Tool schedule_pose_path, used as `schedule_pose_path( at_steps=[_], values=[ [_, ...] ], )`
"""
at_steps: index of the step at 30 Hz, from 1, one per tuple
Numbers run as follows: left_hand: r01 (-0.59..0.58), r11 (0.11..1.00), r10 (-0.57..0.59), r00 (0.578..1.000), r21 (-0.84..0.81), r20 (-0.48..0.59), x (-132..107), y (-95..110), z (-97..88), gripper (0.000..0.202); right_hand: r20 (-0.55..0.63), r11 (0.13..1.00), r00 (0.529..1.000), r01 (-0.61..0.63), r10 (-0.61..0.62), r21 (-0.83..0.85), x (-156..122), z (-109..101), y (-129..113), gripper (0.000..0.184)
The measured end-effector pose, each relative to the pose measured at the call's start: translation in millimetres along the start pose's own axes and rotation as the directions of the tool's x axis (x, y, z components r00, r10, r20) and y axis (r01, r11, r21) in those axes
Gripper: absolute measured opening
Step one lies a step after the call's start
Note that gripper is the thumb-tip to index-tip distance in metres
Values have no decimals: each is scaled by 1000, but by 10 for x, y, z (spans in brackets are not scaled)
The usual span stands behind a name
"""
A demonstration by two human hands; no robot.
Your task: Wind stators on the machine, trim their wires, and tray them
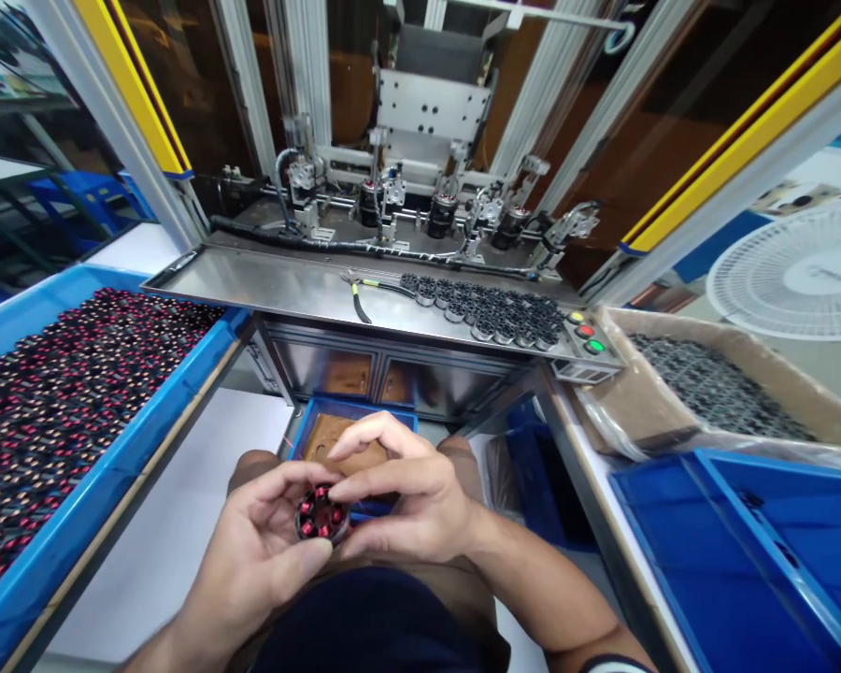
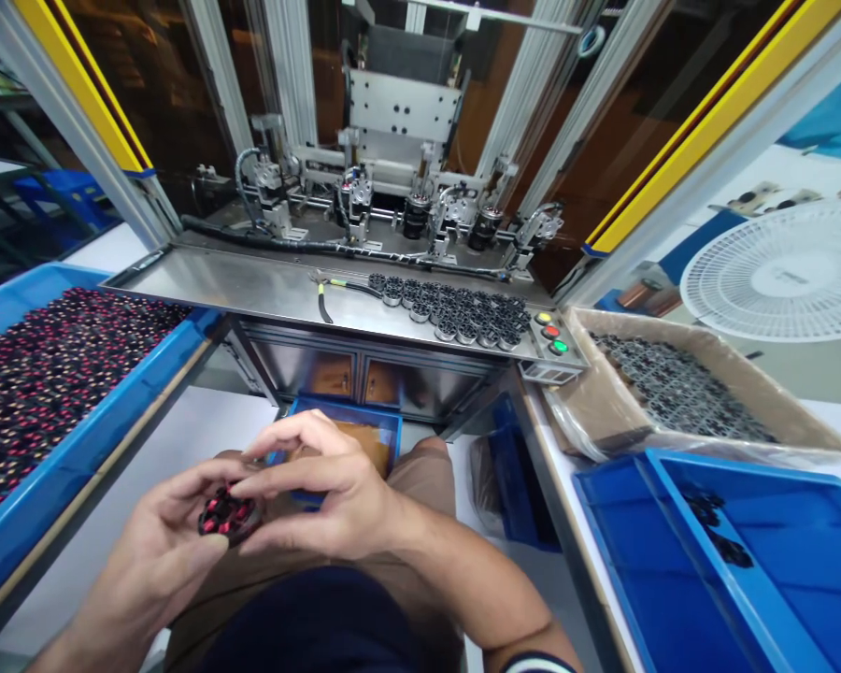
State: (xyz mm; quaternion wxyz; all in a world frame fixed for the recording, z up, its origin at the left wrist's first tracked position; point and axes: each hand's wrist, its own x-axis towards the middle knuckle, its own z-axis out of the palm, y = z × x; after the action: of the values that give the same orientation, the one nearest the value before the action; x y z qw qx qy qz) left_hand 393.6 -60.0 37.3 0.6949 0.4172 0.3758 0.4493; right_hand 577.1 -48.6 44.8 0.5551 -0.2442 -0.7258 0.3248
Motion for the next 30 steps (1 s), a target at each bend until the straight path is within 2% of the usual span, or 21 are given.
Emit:
schedule_pose_path(
  at_steps=[3, 5, 8, 10, 13, 14, 16, 19, 21, 23, 27, 30],
  values=[
    [56, 998, -55, 997, -33, 45, -3, -44, -20, 44, 95, 998, 994, 58, -58, 1, 73, -23, -1, 18],
    [61, 997, -58, 996, -45, 61, 15, -77, -55, 46, 107, 995, 990, 95, -93, -14, 88, -12, -12, 13],
    [82, 994, -69, 983, -70, 172, 63, -84, -91, 41, 48, 986, 990, 139, -136, -90, 56, 29, -38, 11],
    [122, 988, -96, 966, -95, 239, 86, -55, -78, 37, -35, 962, 981, 182, -193, -205, 0, 70, -57, 8],
    [157, 978, -130, 974, -139, 185, 82, -8, -25, 40, -158, 875, 925, 258, -347, -410, -107, 131, -89, 6],
    [132, 982, -109, 981, -137, 161, 73, -5, -11, 40, -167, 842, 909, 268, -382, -469, -141, 147, -102, 8],
    [0, 996, 12, 991, -91, 130, 50, -26, -3, 38, -163, 786, 894, 266, -417, -557, -197, 176, -133, 11],
    [-244, 970, 242, 967, 20, 74, 16, -98, -25, 41, -198, 756, 878, 237, -435, -610, -240, 242, -178, 19],
    [-332, 940, 331, 943, 74, 24, -1, -143, -38, 46, -264, 776, 867, 195, -423, -600, -249, 317, -196, 23],
    [-371, 924, 373, 928, 95, 0, -15, -171, -38, 48, -346, 819, 860, 133, -375, -558, -252, 413, -202, 22],
    [-389, 918, 393, 918, 75, -48, -47, -203, -17, 46, -513, 934, 844, -40, -159, -355, -266, 594, -172, 7],
    [-364, 930, 368, 926, 58, -80, -57, -216, -20, 47, -540, 968, 841, -107, -34, -226, -268, 636, -116, 11]
  ],
)
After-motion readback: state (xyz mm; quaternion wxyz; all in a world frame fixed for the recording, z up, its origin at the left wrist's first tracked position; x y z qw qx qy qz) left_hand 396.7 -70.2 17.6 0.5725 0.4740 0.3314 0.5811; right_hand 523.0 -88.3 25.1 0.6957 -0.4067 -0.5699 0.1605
